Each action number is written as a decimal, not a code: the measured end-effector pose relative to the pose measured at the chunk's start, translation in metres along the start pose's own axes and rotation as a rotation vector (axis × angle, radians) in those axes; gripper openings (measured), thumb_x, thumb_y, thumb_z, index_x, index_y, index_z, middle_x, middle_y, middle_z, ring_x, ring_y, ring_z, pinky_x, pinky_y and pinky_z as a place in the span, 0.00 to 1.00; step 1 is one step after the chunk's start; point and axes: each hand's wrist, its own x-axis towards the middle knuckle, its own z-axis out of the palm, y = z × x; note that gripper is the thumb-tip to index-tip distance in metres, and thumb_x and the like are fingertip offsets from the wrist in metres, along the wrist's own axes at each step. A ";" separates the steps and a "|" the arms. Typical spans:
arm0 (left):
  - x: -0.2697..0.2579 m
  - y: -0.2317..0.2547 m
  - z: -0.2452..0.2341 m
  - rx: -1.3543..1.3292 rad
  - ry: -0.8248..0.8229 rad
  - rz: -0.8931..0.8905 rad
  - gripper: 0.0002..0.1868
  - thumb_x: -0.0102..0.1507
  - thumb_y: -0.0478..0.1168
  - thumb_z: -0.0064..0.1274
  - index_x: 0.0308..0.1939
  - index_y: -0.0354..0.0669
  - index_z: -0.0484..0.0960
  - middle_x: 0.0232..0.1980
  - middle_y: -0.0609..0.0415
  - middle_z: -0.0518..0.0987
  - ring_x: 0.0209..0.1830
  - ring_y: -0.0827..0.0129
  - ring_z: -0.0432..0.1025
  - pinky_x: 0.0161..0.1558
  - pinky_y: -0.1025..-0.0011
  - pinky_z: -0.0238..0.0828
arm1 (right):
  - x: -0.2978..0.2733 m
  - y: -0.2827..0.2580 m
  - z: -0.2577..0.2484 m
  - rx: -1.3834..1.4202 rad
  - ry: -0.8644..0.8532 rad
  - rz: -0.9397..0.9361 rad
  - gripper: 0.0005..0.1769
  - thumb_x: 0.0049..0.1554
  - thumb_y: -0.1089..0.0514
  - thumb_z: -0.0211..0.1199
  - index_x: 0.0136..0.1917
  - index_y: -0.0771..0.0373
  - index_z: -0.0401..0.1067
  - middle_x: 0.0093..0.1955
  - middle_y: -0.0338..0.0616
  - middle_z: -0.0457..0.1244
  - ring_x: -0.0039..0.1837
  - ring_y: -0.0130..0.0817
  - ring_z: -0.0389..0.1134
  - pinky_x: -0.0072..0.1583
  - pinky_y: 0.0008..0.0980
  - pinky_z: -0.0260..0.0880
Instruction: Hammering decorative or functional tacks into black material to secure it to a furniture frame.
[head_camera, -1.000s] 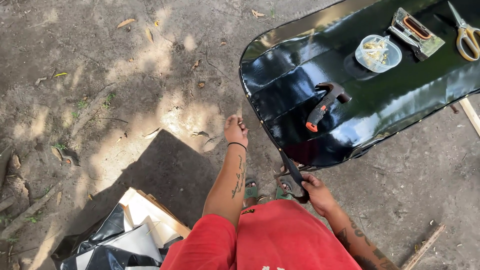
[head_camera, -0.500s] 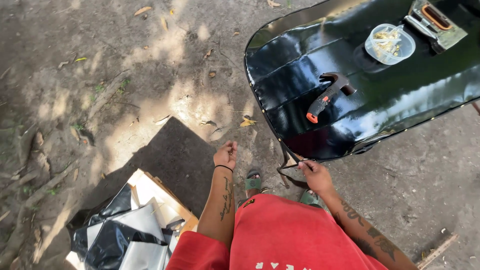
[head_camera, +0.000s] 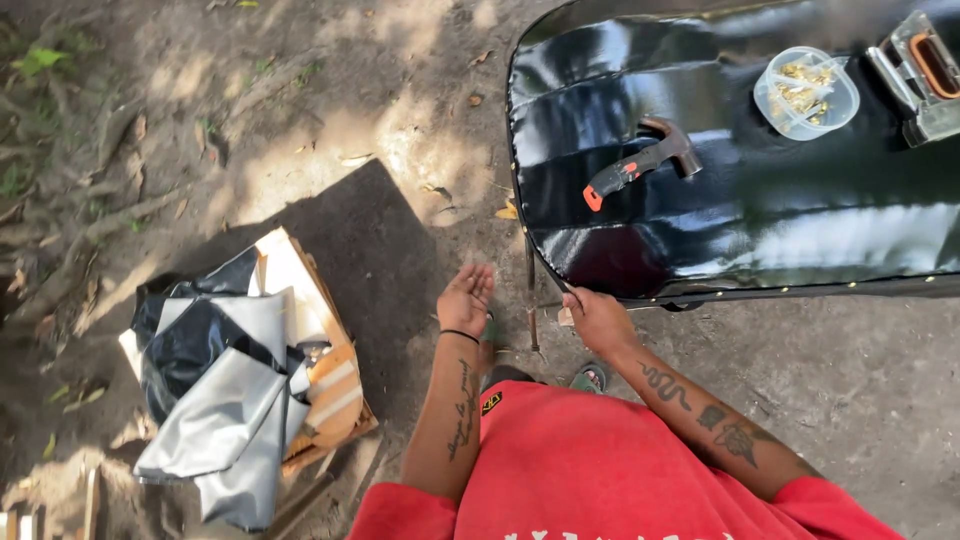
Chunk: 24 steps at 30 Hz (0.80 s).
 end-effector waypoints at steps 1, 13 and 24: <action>-0.023 -0.004 0.003 -0.008 0.012 0.012 0.21 0.71 0.26 0.34 0.68 0.25 0.67 0.57 0.36 0.78 0.56 0.54 0.78 0.55 0.66 0.83 | 0.002 0.005 0.000 -0.003 -0.014 -0.012 0.27 0.67 0.33 0.45 0.62 0.49 0.75 0.52 0.54 0.71 0.57 0.58 0.72 0.59 0.56 0.74; -0.062 -0.015 0.013 0.634 -0.174 -0.074 0.12 0.67 0.31 0.43 0.49 0.34 0.82 0.38 0.42 0.84 0.34 0.61 0.83 0.27 0.74 0.77 | 0.019 0.010 0.008 0.085 -0.133 -0.123 0.29 0.68 0.41 0.50 0.66 0.66 0.73 0.53 0.63 0.71 0.61 0.62 0.70 0.61 0.58 0.71; -0.094 0.020 0.048 0.740 -0.424 -0.105 0.21 0.73 0.36 0.38 0.70 0.31 0.61 0.30 0.48 0.77 0.28 0.63 0.77 0.31 0.72 0.68 | 0.012 0.003 0.018 0.481 -0.043 -0.066 0.20 0.69 0.53 0.51 0.48 0.63 0.80 0.27 0.42 0.62 0.36 0.34 0.63 0.44 0.36 0.68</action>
